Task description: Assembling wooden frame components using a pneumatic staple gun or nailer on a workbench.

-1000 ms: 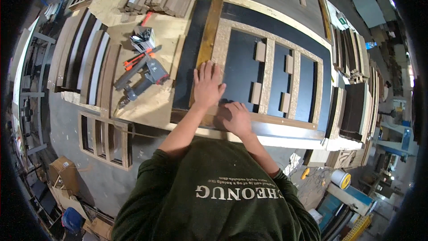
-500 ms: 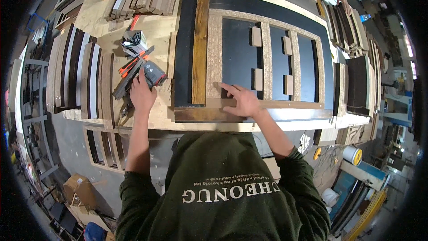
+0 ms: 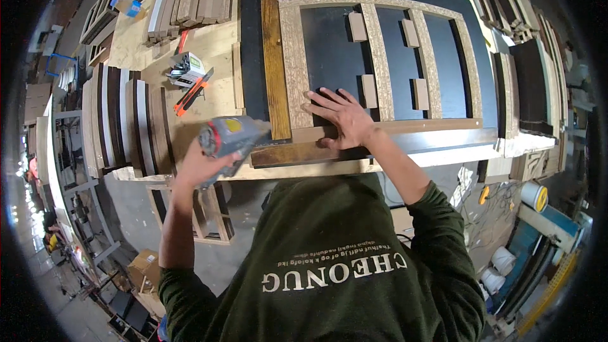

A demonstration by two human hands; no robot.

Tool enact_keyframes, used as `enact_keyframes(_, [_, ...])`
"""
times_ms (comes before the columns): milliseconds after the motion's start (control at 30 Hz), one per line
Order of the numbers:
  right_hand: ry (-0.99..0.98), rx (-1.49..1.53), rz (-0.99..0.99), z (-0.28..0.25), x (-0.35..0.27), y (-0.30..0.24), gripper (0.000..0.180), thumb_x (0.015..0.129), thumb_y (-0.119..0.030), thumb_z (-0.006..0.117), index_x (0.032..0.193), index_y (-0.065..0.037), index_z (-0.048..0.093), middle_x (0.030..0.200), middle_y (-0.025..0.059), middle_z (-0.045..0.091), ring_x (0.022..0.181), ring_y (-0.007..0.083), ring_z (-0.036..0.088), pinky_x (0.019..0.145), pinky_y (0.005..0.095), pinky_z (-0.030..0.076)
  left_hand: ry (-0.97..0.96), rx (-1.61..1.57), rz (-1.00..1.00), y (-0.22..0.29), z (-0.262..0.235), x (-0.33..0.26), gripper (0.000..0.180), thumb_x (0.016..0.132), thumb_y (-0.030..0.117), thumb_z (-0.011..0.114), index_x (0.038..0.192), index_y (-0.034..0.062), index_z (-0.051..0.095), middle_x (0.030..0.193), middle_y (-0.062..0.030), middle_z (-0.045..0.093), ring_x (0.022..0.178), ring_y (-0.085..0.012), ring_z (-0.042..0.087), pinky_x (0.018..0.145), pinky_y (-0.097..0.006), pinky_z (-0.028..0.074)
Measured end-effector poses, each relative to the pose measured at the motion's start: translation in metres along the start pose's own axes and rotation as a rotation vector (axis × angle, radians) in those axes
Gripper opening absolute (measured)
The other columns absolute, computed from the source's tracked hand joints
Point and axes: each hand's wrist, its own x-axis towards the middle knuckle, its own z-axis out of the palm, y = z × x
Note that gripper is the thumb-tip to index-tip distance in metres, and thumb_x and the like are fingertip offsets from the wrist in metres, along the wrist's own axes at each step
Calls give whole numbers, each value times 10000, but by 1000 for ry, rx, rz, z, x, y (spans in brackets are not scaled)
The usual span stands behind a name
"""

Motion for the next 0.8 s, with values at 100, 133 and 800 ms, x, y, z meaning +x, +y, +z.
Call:
enact_keyframes(100, [11,21,8,4,-2,5,867,652,-394,693,1416,-224,319,1521,7,197,1381,284,221,1117,516,181,-217,94,39,48,24,6,580,642,220,814,1104,-29,568,1033,-133,640,978,-202,609,874,-313,470])
enact_keyframes(133, [43,46,-6,7,-3,6,869,640,-382,695,1414,-229,330,1509,17,235,1370,297,248,1109,525,185,-219,108,32,55,31,9,580,642,220,814,1104,-29,568,1033,-133,640,978,-202,609,874,-313,470])
enact_keyframes(800, [128,165,22,14,-4,10,814,606,-408,730,1340,-203,444,1478,-6,307,1353,245,295,1126,489,169,-113,902,174,76,73,29,517,600,312,772,1022,39,650,929,-195,652,911,-359,605,838,-405,481])
